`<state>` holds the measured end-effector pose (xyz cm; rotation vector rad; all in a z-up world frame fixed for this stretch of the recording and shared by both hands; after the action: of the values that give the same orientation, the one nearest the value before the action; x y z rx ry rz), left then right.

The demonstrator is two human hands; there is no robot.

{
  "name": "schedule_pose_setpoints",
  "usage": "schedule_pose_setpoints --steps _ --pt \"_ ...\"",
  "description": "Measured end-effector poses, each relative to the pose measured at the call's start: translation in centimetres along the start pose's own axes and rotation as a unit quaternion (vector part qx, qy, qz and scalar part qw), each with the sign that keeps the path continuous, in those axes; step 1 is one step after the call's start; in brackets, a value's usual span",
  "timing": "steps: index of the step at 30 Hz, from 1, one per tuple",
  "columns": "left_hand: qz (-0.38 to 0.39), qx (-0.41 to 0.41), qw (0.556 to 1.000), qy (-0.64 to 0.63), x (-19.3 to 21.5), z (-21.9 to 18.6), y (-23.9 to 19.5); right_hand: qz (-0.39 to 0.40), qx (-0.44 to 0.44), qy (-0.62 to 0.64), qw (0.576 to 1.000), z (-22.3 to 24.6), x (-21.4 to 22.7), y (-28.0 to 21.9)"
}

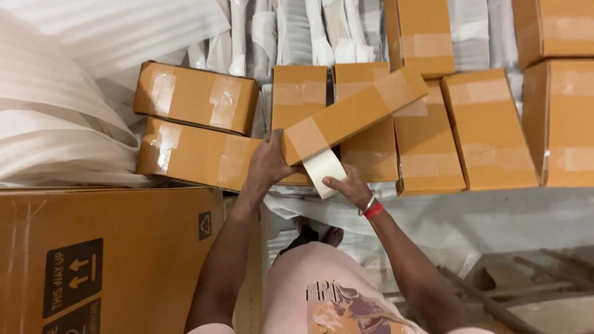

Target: Packing wooden furniture parts into cardboard boxes and sealing them with tape.

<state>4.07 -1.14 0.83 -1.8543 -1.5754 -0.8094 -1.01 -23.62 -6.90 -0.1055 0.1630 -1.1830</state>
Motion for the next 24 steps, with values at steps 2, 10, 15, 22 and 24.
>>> schedule_pose_setpoints --steps 2,10,15,22,24 --pt "-0.002 -0.006 1.000 0.001 -0.3 0.1 0.1 0.002 -0.001 -0.029 1.000 -2.2 0.0 -0.2" --pt "-0.015 -0.029 0.999 0.032 -0.2 -0.2 -0.3 0.007 -0.005 -0.034 0.999 -7.1 -0.2 2.7" --pt "0.025 -0.007 0.998 0.057 -0.9 -0.1 -0.7 -0.022 -0.068 -0.206 0.976 -10.3 0.6 3.8" --pt "0.062 -0.059 0.962 0.260 1.3 -7.0 -0.4 -0.045 -0.076 -0.172 0.981 -6.6 0.2 4.1" --pt "0.037 -0.152 0.966 0.207 -2.2 -7.7 -1.2 -0.052 -0.088 -0.228 0.968 -8.8 0.6 4.9"
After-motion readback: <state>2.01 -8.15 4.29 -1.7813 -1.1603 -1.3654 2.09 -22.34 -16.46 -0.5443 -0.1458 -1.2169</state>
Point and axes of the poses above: each hand's wrist, its own y-axis towards the middle knuckle, its own x-axis out of the back of the hand, z = x × y, the point moved 5 cm from there along y, towards the middle knuckle, and after that the axes turned 5 degrees about -y, right-handed, at the moved point
